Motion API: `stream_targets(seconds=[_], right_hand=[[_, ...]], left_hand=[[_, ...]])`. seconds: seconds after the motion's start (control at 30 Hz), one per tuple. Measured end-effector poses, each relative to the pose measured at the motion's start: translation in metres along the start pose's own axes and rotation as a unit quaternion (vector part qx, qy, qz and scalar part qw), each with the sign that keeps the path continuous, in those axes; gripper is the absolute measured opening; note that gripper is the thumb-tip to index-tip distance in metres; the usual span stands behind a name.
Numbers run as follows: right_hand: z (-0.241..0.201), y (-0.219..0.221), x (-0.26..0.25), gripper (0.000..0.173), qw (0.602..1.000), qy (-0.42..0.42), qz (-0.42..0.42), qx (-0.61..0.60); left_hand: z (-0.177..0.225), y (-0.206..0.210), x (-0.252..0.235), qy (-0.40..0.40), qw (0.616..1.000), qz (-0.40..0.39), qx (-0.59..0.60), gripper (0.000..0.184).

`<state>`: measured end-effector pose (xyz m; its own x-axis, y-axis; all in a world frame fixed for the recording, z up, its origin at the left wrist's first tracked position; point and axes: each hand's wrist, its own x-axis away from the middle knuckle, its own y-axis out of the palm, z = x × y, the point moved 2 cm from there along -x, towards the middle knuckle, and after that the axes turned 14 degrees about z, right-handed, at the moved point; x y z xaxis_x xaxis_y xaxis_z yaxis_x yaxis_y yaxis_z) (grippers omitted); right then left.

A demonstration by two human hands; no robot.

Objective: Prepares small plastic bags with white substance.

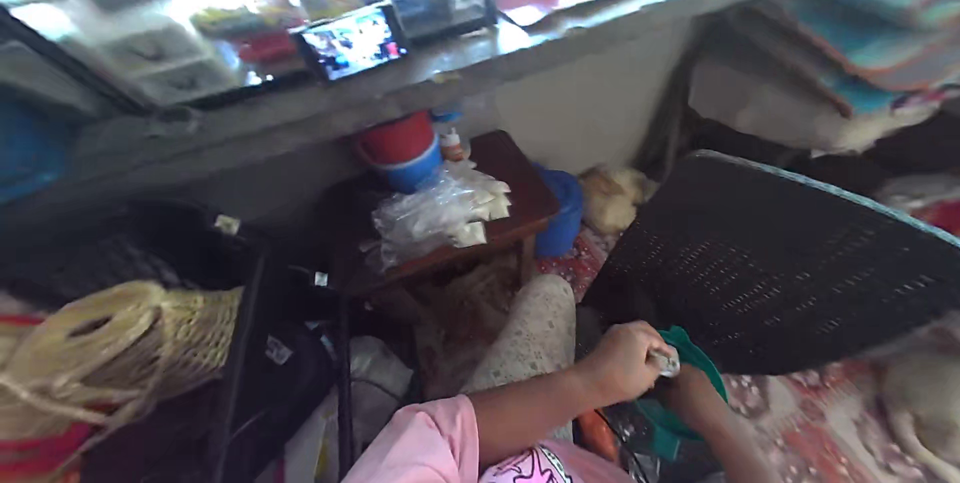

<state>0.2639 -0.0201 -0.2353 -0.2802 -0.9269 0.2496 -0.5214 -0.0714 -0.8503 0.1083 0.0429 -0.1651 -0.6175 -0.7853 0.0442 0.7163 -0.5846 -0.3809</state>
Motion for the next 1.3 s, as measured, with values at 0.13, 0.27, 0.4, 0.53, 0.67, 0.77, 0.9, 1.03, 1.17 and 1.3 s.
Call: stream_targets(seconds=[0.13, 0.27, 0.4, 0.53, 0.67, 0.77, 0.9, 1.03, 1.17, 1.3], right_hand=[[0.001, -0.008, 0.0, 0.031, 0.999, 0.029, -0.011, -0.013], [0.0, -0.019, 0.015, 0.014, 0.995, 0.044, 0.022, -0.083], [0.011, -0.031, 0.038, 0.015, 0.976, 0.048, 0.053, -0.204], [0.022, -0.048, 0.064, 0.019, 0.959, 0.06, 0.091, -0.261], [0.031, -0.061, 0.088, 0.019, 0.932, 0.03, 0.131, -0.336], [0.031, -0.073, 0.103, 0.018, 0.907, 0.008, 0.15, -0.393], [0.026, -0.082, 0.117, 0.018, 0.887, 0.012, 0.17, -0.429], [0.022, -0.085, 0.125, 0.018, 0.869, 0.013, 0.182, -0.46], [0.013, -0.092, 0.127, 0.02, 0.86, -0.007, 0.195, -0.472], [0.006, -0.093, 0.131, 0.021, 0.84, -0.008, 0.302, -0.45]], left_hand=[[0.001, -0.001, 0.001, 0.015, 1.0, 0.005, 0.007, 0.024], [0.001, -0.003, 0.001, 0.024, 1.0, 0.008, 0.008, 0.025], [0.001, -0.005, 0.003, 0.028, 0.999, 0.017, 0.016, 0.025], [0.0, -0.005, 0.002, 0.034, 0.999, 0.025, 0.015, 0.026], [0.001, -0.004, 0.002, 0.029, 0.999, 0.015, 0.016, 0.027], [0.002, -0.004, 0.003, 0.031, 0.999, 0.015, 0.023, 0.028], [0.005, -0.003, 0.004, 0.033, 0.999, 0.014, 0.024, 0.028], [0.005, -0.003, 0.003, 0.029, 0.999, 0.013, 0.026, 0.028], [0.006, -0.007, 0.004, 0.024, 0.999, 0.028, 0.028, 0.028], [0.006, -0.006, 0.003, -0.001, 0.998, 0.04, 0.039, 0.029]])
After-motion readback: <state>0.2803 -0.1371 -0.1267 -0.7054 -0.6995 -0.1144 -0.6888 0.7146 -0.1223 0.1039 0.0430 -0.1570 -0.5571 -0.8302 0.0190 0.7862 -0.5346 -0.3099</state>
